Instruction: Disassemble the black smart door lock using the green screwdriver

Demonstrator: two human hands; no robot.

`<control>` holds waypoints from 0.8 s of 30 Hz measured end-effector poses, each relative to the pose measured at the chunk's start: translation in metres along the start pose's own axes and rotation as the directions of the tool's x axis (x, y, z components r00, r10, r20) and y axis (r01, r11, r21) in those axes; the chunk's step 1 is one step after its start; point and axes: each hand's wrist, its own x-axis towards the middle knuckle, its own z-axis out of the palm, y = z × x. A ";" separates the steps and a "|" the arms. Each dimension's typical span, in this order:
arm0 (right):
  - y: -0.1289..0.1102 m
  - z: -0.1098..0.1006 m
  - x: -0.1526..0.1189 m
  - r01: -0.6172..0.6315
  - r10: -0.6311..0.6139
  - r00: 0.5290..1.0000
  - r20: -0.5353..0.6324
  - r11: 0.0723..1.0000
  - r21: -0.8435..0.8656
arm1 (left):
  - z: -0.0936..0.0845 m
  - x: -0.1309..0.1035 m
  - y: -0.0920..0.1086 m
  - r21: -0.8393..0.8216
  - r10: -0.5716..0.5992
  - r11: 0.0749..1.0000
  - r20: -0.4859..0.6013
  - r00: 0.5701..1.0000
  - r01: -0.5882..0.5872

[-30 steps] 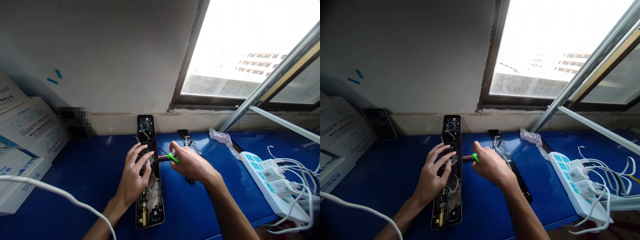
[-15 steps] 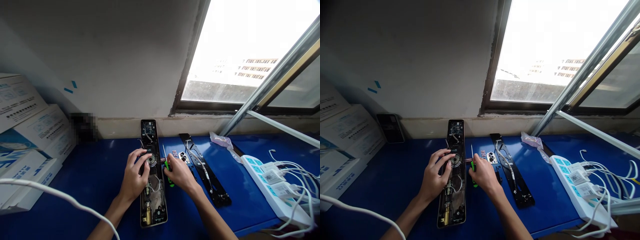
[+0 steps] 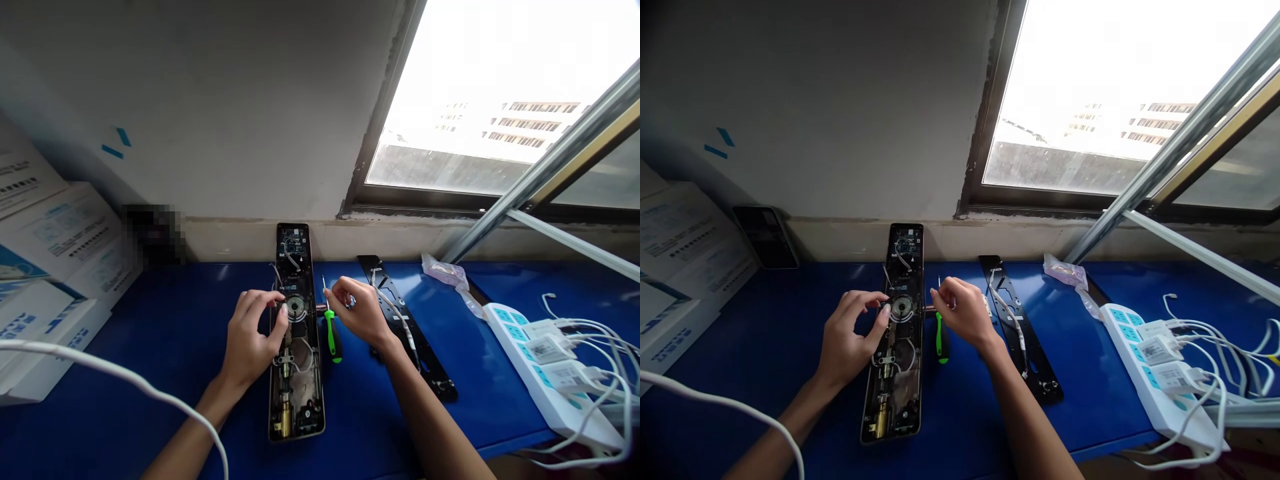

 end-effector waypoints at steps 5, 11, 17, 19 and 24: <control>0.009 0.013 -0.015 -0.019 0.023 0.998 -0.057 0.998 0.066 | -0.002 0.003 0.001 0.010 -0.027 1.000 -0.030 0.999 0.028; 0.015 0.020 -0.018 -0.019 0.022 0.998 -0.060 0.998 0.056 | 0.001 0.002 0.000 -0.008 0.032 0.999 0.060 0.998 -0.031; 0.011 0.024 -0.020 0.047 -0.044 0.997 -0.062 0.998 0.048 | 0.000 0.000 -0.001 -0.028 0.034 0.999 0.074 0.997 -0.032; 0.010 0.023 -0.020 0.065 -0.061 0.995 -0.073 0.997 0.051 | 0.000 -0.001 -0.001 -0.027 0.044 0.999 0.067 0.997 -0.043; 0.007 0.023 -0.021 0.082 -0.078 0.993 -0.084 0.996 0.045 | 0.004 -0.003 -0.002 -0.034 0.079 0.996 0.059 0.995 -0.077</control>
